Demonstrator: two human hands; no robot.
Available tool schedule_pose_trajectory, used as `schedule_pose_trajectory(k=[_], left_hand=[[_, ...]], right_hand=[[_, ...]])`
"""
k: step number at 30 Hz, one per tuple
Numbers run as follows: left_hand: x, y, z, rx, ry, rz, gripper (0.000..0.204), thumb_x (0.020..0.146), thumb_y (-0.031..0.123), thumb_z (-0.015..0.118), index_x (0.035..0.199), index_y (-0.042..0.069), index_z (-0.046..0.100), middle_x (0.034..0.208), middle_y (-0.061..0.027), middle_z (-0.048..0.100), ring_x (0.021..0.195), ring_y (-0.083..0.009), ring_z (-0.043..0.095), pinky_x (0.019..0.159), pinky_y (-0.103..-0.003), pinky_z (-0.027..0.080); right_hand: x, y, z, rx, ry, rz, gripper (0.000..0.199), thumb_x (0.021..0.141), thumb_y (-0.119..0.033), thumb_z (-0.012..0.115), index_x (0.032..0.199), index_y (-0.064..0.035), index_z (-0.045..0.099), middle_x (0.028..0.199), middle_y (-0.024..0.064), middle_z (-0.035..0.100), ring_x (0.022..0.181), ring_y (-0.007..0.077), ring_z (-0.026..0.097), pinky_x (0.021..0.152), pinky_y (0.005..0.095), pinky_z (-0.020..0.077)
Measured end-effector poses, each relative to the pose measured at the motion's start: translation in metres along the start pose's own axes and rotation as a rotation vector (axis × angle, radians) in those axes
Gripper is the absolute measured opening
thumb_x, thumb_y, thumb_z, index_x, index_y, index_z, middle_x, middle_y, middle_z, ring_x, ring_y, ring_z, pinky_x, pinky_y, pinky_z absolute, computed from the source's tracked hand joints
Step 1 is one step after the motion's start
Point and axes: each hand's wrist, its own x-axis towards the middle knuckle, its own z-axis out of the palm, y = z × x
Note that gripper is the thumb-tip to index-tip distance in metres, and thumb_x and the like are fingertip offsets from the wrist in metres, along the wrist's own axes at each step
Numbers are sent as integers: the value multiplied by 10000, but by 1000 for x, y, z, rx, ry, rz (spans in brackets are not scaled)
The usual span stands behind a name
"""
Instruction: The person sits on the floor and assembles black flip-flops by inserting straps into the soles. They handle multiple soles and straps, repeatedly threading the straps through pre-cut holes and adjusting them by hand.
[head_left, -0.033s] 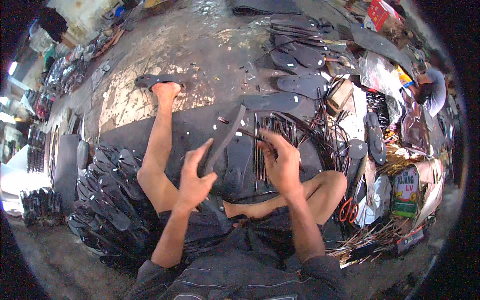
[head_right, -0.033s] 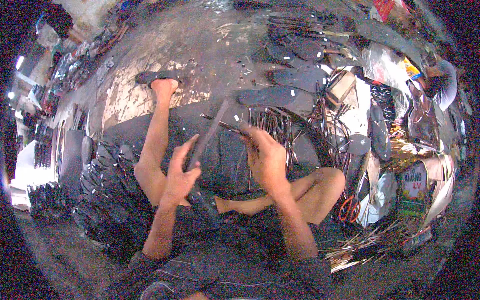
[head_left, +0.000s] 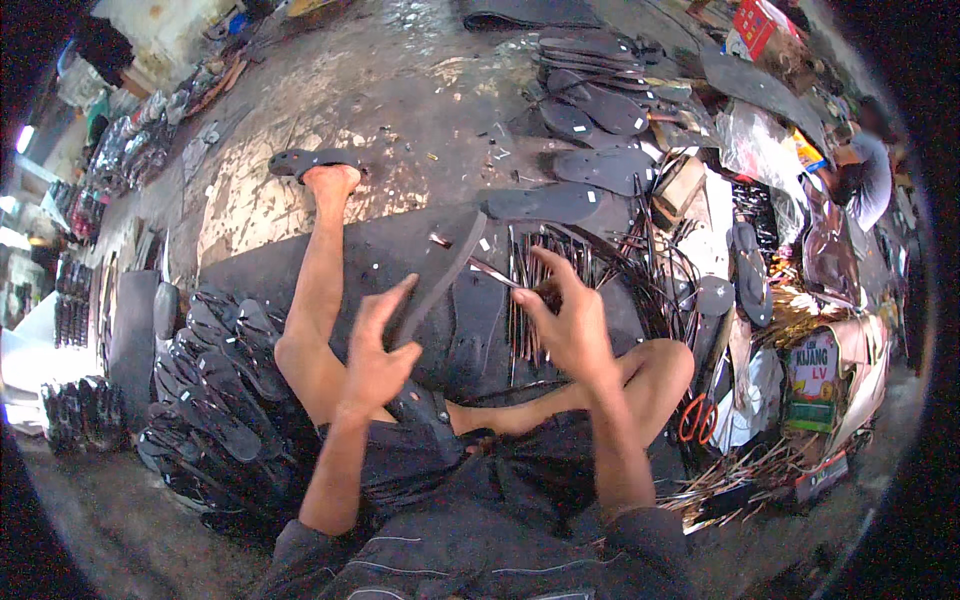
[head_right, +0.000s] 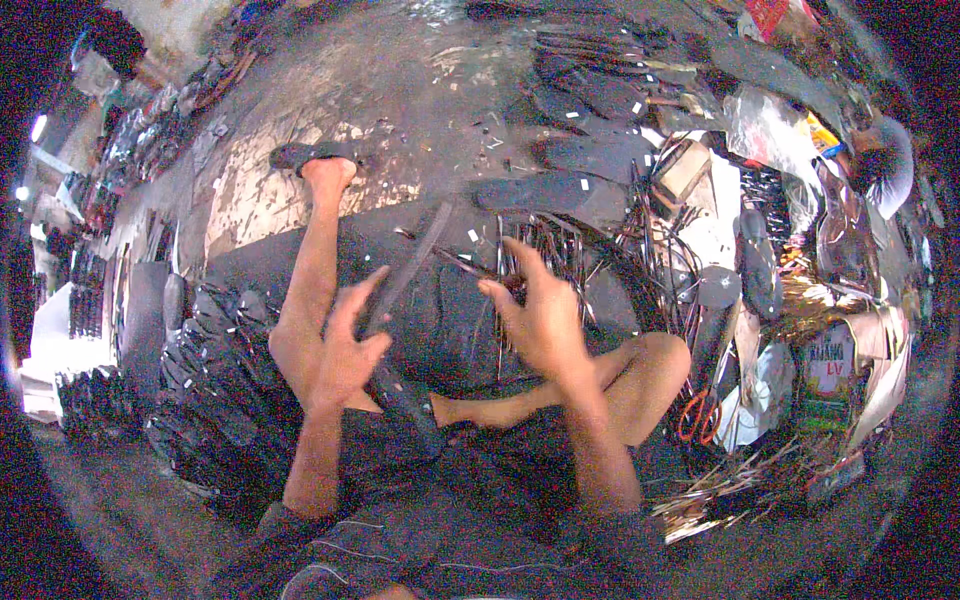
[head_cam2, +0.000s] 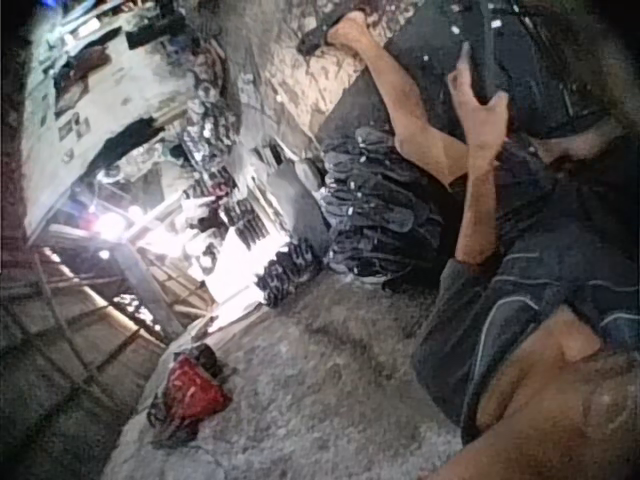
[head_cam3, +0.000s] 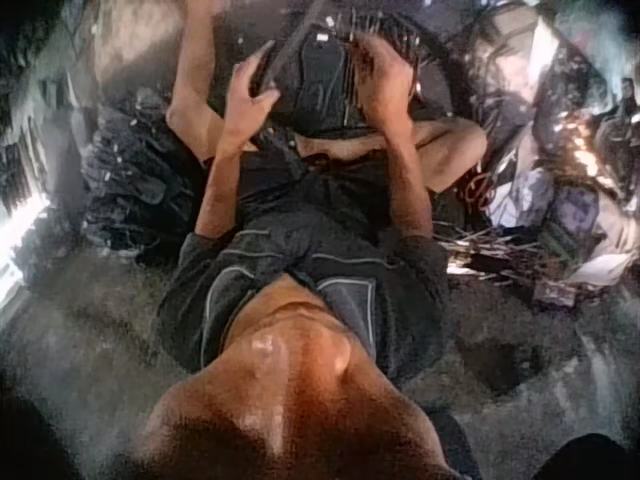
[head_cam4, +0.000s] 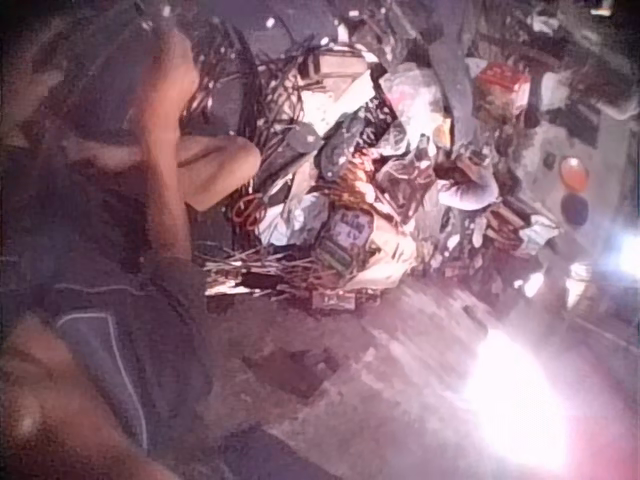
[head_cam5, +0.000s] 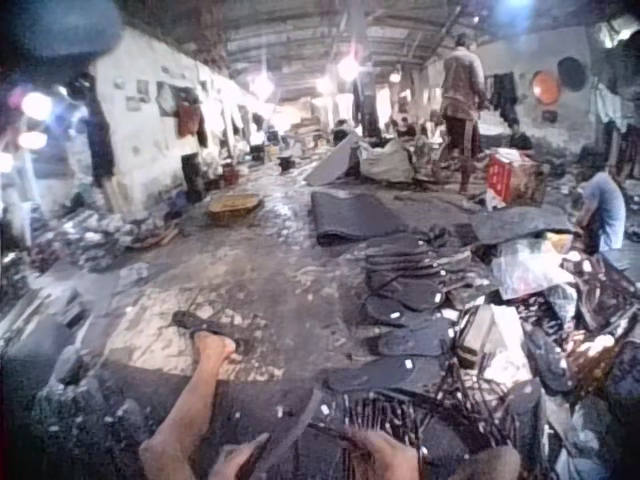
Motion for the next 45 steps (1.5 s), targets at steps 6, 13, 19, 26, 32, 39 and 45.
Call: schedule_pose_trajectory(k=[6, 13, 19, 26, 32, 39, 45], left_hand=[[4, 4, -21, -672, -472, 57, 578, 919, -5, 731, 1486, -9, 622, 1384, -117, 655, 1266, -245, 668, 1101, -388, 535], [10, 48, 56, -991, 61, -223, 374, 1096, 78, 612, 1456, -20, 585, 1351, -156, 721, 1191, -223, 721, 1063, -392, 591], [12, 40, 73, -1122, 215, -307, 395, 1136, 147, 599, 1505, 13, 562, 1336, -110, 699, 1184, -195, 691, 1060, -369, 560], [8, 49, 80, -953, 289, -272, 411, 1141, 166, 603, 1518, 11, 551, 1353, -77, 669, 1209, -162, 631, 1062, -342, 516], [11, 67, 78, -620, 250, -149, 371, 1160, 175, 573, 1472, -25, 575, 1266, -80, 694, 1133, -145, 632, 1011, -327, 516], [21, 57, 86, -546, 275, -78, 363, 1150, 165, 582, 1451, -37, 593, 1246, -92, 704, 1123, -162, 651, 999, -335, 527], [23, 49, 84, -674, 218, -206, 361, 1147, 163, 576, 1443, -41, 605, 1248, -96, 714, 1120, -163, 653, 1006, -342, 527]], right_hand=[[31, 32, -47, 423, -397, -132, 188, 1008, -143, 800, 1149, -26, 843, 1083, 84, 835, 997, 177, 753, 942, 353, 587], [-7, 29, 42, 40, -61, -233, 233, 1088, -187, 726, 1115, 37, 787, 971, 74, 703, 909, 135, 676, 815, 329, 548], [1, 1, 49, 754, -71, 84, 126, 1027, -42, 778, 1081, 41, 699, 991, 96, 785, 857, 127, 743, 802, 317, 656], [-10, -12, 65, 195, 273, -122, 160, 964, -50, 844, 1057, 27, 740, 863, 52, 782, 768, 96, 727, 724, 269, 591], [-12, -4, 82, 385, 402, -100, 162, 951, -63, 848, 960, 10, 704, 883, 66, 779, 779, 91, 717, 734, 285, 594], [1, 9, 82, 508, 220, 0, 147, 921, -78, 853, 1002, 0, 759, 882, 77, 799, 815, 120, 736, 774, 306, 598], [9, 36, 77, 613, 69, 95, 180, 931, -80, 881, 1035, 17, 770, 854, 34, 756, 799, 115, 699, 746, 301, 582]])
